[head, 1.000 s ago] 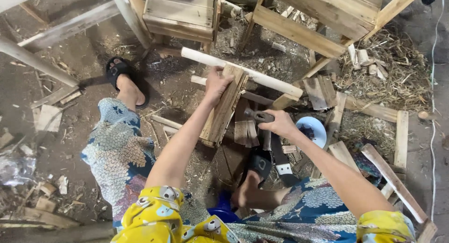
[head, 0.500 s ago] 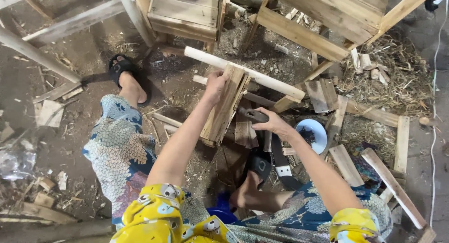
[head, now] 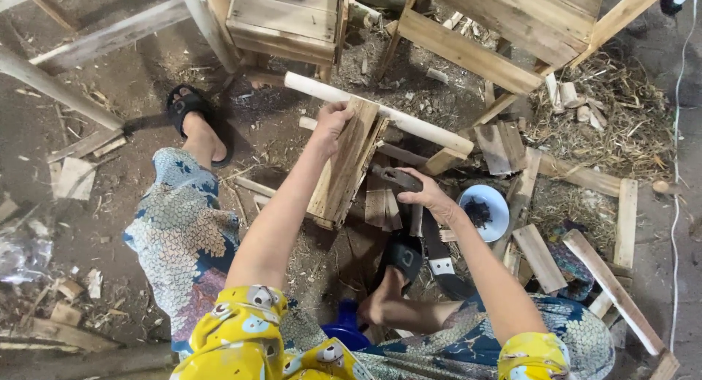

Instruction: The person sits on the ground assembling a small wooden stool from scrap wood pieces. They position wooden slats and dowels on the stool frame, hammer nails to fasten the parts, press pieces into place by hand, and turn the stool over to work on other sides.

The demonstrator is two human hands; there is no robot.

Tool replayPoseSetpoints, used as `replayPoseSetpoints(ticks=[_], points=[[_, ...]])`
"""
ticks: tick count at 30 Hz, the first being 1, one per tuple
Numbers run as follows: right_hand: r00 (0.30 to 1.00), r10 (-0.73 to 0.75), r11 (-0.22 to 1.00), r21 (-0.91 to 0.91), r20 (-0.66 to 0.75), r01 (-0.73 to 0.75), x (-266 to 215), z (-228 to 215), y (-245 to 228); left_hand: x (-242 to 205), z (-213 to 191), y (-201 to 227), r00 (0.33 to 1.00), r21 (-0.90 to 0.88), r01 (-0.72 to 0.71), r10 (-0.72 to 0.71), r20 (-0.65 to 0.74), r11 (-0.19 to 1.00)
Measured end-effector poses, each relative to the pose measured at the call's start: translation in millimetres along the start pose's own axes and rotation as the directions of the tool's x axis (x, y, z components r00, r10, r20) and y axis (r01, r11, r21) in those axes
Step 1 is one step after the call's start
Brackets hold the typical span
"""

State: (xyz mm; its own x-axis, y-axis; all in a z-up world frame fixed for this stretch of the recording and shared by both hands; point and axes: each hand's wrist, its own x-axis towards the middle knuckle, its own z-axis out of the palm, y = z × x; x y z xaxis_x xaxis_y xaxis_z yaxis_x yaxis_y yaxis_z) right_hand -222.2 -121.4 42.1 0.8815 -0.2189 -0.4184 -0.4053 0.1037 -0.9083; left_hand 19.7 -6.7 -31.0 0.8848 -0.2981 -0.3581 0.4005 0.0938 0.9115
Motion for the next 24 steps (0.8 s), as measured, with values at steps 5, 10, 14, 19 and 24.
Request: replayPoseSetpoints(ticks=[5, 10, 14, 19, 24], points=[[1.000, -0.003, 1.000, 0.021, 0.008, 0.003, 0, -5, 16, 20, -8, -4, 0.980, -0.063, 0.189, -0.184, 0.077, 0.980], [0.999, 0.025, 0.999, 0.044, -0.027, -0.024, 2, -6, 34, 8, -2, 7, 0.983, -0.099, 0.171, -0.163, 0.088, 0.980], [0.995, 0.004, 0.988, 0.154, -0.096, 0.011, 6, -11, 48, 20, -1, -2, 0.986, -0.106, 0.148, -0.138, 0.092, 0.983], [0.993, -0.026, 0.979, 0.197, -0.119, 0.049, 2, -5, 54, -5, 2, 15, 0.993, -0.036, 0.107, -0.105, 0.049, 0.994], [0.994, 0.025, 0.999, 0.027, -0.109, -0.022, 8, -9, 75, -6, 5, 16, 0.999, 0.098, 0.041, -0.042, 0.009, 0.994]])
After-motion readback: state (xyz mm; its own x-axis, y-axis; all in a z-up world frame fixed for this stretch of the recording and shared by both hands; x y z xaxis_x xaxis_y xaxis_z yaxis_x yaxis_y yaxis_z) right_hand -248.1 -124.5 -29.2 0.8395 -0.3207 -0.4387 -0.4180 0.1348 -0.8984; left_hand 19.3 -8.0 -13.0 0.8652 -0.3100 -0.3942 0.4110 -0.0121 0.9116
